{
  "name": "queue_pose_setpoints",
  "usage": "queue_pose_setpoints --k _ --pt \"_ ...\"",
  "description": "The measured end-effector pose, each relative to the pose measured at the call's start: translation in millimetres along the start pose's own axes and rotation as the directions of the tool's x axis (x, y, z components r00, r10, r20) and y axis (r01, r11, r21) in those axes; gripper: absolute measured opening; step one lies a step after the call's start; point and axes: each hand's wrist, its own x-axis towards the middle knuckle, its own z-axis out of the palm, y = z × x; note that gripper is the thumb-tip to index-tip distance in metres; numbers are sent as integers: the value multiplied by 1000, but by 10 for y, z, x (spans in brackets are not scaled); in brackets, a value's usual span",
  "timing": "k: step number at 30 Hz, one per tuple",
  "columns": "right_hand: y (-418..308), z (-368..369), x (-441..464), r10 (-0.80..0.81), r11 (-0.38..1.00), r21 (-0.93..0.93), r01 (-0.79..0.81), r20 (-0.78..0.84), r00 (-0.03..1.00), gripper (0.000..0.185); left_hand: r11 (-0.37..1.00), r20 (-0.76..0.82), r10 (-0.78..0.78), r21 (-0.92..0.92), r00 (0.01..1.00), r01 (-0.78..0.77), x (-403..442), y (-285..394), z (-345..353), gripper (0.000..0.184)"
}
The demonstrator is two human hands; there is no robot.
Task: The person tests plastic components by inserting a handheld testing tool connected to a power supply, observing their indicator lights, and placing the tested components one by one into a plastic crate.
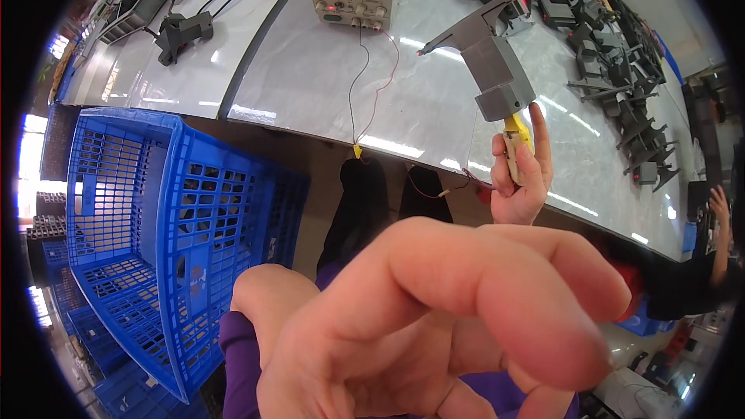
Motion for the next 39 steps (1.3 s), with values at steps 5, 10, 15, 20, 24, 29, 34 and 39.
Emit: queue_pose_setpoints --k 5,10,15,20,24,29,34,39 --pt "-12 2 -11 -8 999 39 8 7 1000 59 1000 8 0 -22 1000 0 5 12 8 79" --pt "-30 -55 -33 -6 976 215 -13 88 996 62 788 -399 272 615 876 36 269 -39 -60 57" --pt "83 -161 -140 114 892 429 -141 88 990 66 807 -698 248 533 671 256 420 50 -1009 25" --pt "353 -149 -346 146 819 506 -272 275 950 38 839 -581 399 543 709 -27 518 -67 -1134 17" --pt "535 -150 -452 205 647 638 -417 382 901 40 753 -484 514 651 708 -102 490 -179 -1066 16" --pt "711 -53 -525 228 549 630 -549 519 824 45 540 -249 660 813 709 -218 500 -217 -1177 15" --pt "850 -38 -552 191 469 663 -583 569 800 42 411 -103 637 884 764 -223 459 -178 -1131 11" --pt "863 -73 -491 162 472 649 -596 601 783 42 298 16 625 919 780 -257 444 -166 -1090 10"
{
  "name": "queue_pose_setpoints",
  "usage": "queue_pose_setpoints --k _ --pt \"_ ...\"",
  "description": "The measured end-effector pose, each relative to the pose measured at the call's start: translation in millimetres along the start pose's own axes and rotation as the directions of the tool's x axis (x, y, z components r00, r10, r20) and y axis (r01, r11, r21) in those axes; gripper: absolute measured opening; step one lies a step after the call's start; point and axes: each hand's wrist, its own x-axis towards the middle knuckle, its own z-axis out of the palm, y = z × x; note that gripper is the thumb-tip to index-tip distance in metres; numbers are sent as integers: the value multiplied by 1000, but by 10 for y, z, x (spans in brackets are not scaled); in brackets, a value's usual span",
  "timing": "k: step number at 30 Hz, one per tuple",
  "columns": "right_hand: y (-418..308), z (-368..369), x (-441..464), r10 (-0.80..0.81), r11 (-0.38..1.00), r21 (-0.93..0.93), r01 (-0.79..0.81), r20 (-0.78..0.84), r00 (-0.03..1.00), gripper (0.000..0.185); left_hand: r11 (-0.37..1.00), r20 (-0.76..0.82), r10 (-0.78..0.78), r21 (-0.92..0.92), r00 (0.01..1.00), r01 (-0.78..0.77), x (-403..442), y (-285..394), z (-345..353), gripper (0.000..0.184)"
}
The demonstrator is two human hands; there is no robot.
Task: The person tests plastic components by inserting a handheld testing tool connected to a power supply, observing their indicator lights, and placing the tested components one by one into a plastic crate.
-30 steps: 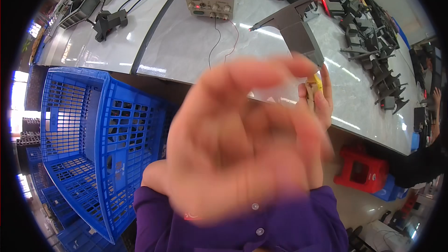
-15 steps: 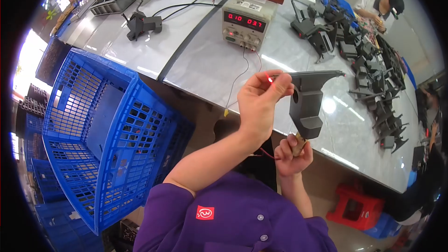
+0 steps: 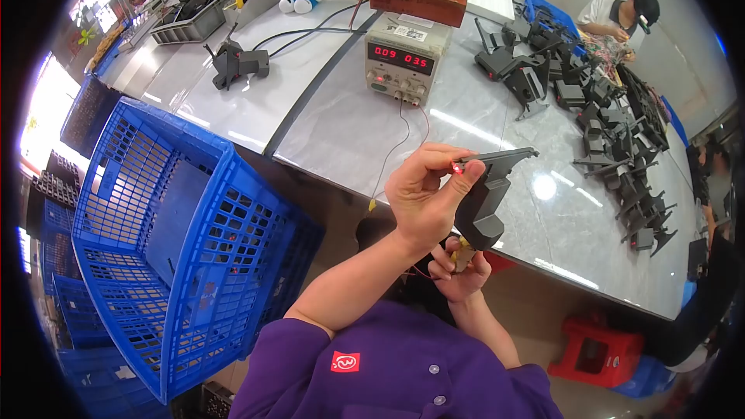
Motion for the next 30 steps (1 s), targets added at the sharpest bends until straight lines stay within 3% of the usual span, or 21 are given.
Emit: queue_pose_setpoints --k 2,4,5,7,8,9,10,11,13,14,15,17,18,20,22,24,25,27,28,29,30 --pt "-35 -29 11 -17 1000 -20 18 16 1000 41 1000 38 14 -24 999 -13 -6 -16 -1 14" --pt "-143 -27 15 -85 990 -121 75 -79 993 44 979 54 -200 -25 978 201 -23 -96 -74 37" --pt "-213 9 35 -156 961 -249 121 -126 980 47 962 60 -240 146 969 229 -64 -103 -74 64" --pt "-334 218 135 -242 825 -549 135 -127 962 54 863 116 -492 200 863 464 -234 -109 -93 78" --pt "-363 223 134 -293 659 -747 86 -150 944 52 885 188 -462 170 867 434 -313 -163 -124 68" --pt "-425 198 85 -254 534 -846 -4 -165 953 47 866 222 -361 439 906 238 -306 -160 -216 58" --pt "-445 420 163 -220 437 -895 -87 -201 954 47 835 117 -463 391 879 388 -275 -44 -227 53" --pt "-504 579 209 -155 305 -943 -135 -189 970 48 843 99 -522 206 847 496 -272 -127 -427 51" --pt "-570 730 238 -89 31 -999 43 40 995 51 825 171 -564 131 808 549 -178 122 -490 47" --pt "-553 789 246 -84 -5 -994 114 114 990 53 735 124 -678 146 725 662 -105 252 -498 46" --pt "-581 940 256 -3 32 -995 99 99 995 52 716 94 -698 47 710 697 -83 312 -640 44" --pt "-496 982 301 29 -18 -987 162 161 986 55 731 172 -682 159 711 663 -101 459 -608 45" --pt "-483 945 301 -23 -62 -966 250 252 968 57 773 132 -635 102 762 626 -180 511 -560 50" --pt "-389 952 339 -56 -129 -960 249 258 965 57 821 93 -570 14 816 571 -229 585 -457 58" --pt "-227 984 375 -107 -257 -923 285 320 941 52 847 -1 -466 289 885 446 -233 507 -500 55" --pt "-45 922 346 -155 -195 -939 283 314 937 43 817 -29 -535 234 844 527 -170 515 -626 48" --pt "-69 978 283 -36 -153 -979 133 140 989 35 791 17 -579 256 815 556 -119 559 -675 47" --pt "-276 1073 205 402 -106 -983 149 95 911 34 714 208 -666 455 716 532 37 911 -936 63" --pt "-347 1084 154 435 -62 -990 126 87 896 32 670 178 -704 489 688 559 146 1060 -1273 74" --pt "-436 1077 105 345 34 -991 132 135 929 30 749 137 -619 399 773 529 212 1253 -1511 64" --pt "-542 1063 52 249 131 -980 148 177 952 28 773 -141 -398 481 906 414 256 1477 -1666 56"
